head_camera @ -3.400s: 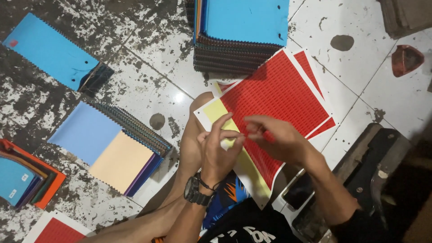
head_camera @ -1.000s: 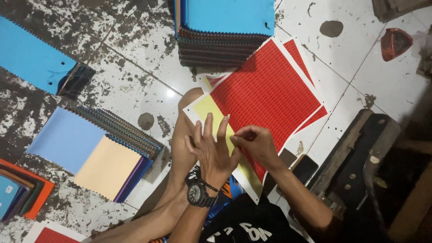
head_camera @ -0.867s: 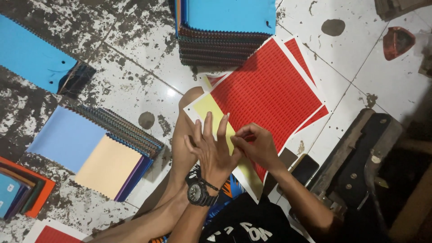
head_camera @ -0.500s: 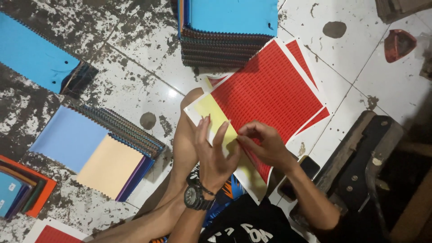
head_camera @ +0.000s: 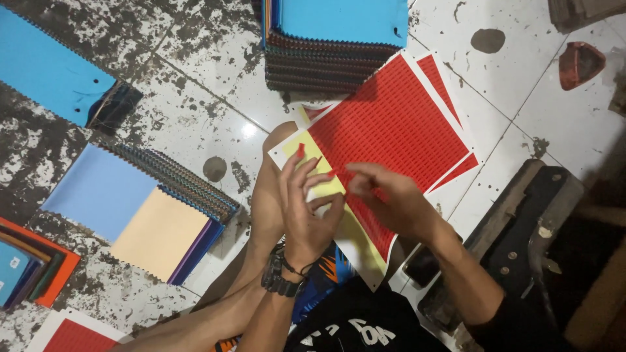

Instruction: The person sits on the floor and assembles spiral-bound notebooks by hand. They place small red adhesive tabs onto the top corners of the pages in each notebook, then stack the completed units. The person handles multiple notebooks of different colors and repeatedly applies the tabs to the page edges.

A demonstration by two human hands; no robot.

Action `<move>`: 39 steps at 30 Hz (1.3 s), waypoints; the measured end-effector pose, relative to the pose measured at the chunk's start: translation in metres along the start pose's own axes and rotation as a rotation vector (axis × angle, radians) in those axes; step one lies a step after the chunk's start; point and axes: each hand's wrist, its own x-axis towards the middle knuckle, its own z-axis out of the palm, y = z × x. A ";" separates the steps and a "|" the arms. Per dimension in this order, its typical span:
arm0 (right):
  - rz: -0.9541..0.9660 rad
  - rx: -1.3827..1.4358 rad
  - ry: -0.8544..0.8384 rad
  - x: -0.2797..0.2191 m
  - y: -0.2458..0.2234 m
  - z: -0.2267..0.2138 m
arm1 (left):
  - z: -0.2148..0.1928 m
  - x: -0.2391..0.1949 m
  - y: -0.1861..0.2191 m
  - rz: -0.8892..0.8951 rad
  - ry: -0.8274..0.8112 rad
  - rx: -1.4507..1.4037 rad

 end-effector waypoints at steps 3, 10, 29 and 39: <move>0.096 -0.012 0.078 -0.009 0.031 0.004 | -0.005 -0.004 -0.012 -0.003 0.081 0.019; 0.437 0.282 0.034 -0.030 0.033 0.044 | -0.008 -0.009 -0.018 -0.061 0.136 0.004; 0.699 0.374 0.154 -0.024 0.011 0.045 | 0.000 -0.024 -0.023 0.153 -0.225 1.039; 0.386 0.206 0.440 -0.035 0.015 0.070 | -0.003 -0.024 -0.021 0.143 -0.224 1.045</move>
